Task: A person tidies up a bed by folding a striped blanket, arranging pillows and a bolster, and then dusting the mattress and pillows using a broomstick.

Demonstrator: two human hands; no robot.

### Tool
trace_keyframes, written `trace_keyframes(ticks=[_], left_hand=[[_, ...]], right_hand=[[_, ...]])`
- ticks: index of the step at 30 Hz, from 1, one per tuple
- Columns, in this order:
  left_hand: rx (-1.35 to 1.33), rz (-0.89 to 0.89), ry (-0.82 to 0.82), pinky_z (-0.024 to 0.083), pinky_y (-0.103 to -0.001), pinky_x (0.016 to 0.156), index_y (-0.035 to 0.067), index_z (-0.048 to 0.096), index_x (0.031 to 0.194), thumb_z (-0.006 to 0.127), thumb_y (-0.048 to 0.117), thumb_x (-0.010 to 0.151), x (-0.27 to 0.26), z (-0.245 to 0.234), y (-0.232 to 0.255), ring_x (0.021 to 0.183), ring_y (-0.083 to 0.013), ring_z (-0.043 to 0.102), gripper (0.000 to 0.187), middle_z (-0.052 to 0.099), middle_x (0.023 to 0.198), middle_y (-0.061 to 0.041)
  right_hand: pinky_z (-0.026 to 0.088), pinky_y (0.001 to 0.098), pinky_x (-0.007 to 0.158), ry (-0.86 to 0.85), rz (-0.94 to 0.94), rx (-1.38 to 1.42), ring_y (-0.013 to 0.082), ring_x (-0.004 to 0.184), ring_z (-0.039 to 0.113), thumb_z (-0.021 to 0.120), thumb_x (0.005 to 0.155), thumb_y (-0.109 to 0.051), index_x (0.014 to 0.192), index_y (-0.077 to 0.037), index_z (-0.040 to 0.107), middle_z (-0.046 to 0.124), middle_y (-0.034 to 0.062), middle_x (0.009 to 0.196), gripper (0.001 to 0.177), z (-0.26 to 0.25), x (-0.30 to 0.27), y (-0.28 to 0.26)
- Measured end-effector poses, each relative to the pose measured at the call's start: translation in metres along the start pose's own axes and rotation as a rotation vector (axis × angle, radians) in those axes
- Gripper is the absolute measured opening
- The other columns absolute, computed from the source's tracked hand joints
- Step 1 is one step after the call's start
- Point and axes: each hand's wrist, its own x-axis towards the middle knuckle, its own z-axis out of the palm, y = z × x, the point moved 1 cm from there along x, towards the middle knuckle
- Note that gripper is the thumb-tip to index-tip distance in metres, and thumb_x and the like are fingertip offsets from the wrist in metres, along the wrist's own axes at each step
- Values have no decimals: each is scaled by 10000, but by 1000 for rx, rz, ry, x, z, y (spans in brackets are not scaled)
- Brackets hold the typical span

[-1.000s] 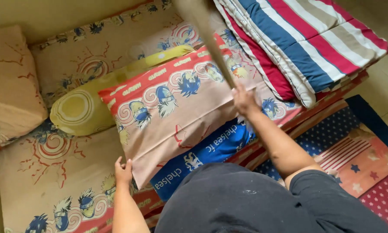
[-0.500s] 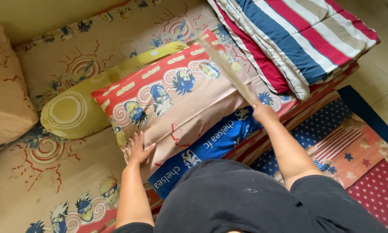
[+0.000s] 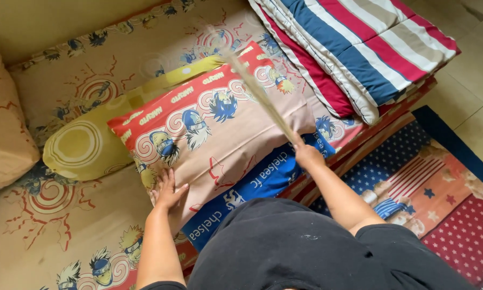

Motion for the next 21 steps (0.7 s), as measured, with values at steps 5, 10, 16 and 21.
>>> trace_keyframes(ticks=[5, 10, 16, 21], left_hand=[[87, -54, -89, 43, -784, 1166, 435, -62, 1635, 493, 732, 928, 2, -14, 13, 1589, -306, -114, 947, -155, 1728, 70], [127, -65, -115, 54, -819, 1135, 439, -81, 1630, 497, 746, 918, 26, -7, 4, 1585, -323, -102, 968, -160, 1724, 80], [102, -71, -127, 35, -818, 1139, 403, -92, 1637, 480, 735, 934, 8, -16, 17, 1587, -327, -102, 965, -152, 1728, 62], [86, -57, -164, 48, -824, 1137, 361, -92, 1648, 484, 732, 939, 16, -15, 4, 1592, -345, -58, 986, -114, 1737, 24]], right_hand=[[454, 592, 996, 157, 506, 160, 457, 1251, 603, 285, 1066, -483, 1639, -440, 136, 628, 231, 1354, 593, 37, 77, 129], [542, 583, 939, 279, 64, 75, 473, 1073, 698, 280, 1076, -525, 1477, -192, 353, 716, 295, 1070, 526, 28, 6, 27], [587, 547, 907, 232, -28, -73, 433, 998, 735, 281, 1073, -500, 1282, -152, 400, 722, 222, 1000, 423, 84, 27, 57], [594, 555, 865, 372, 180, 40, 463, 940, 746, 329, 1068, -500, 1233, -69, 422, 741, 260, 903, 471, 57, 43, 83]])
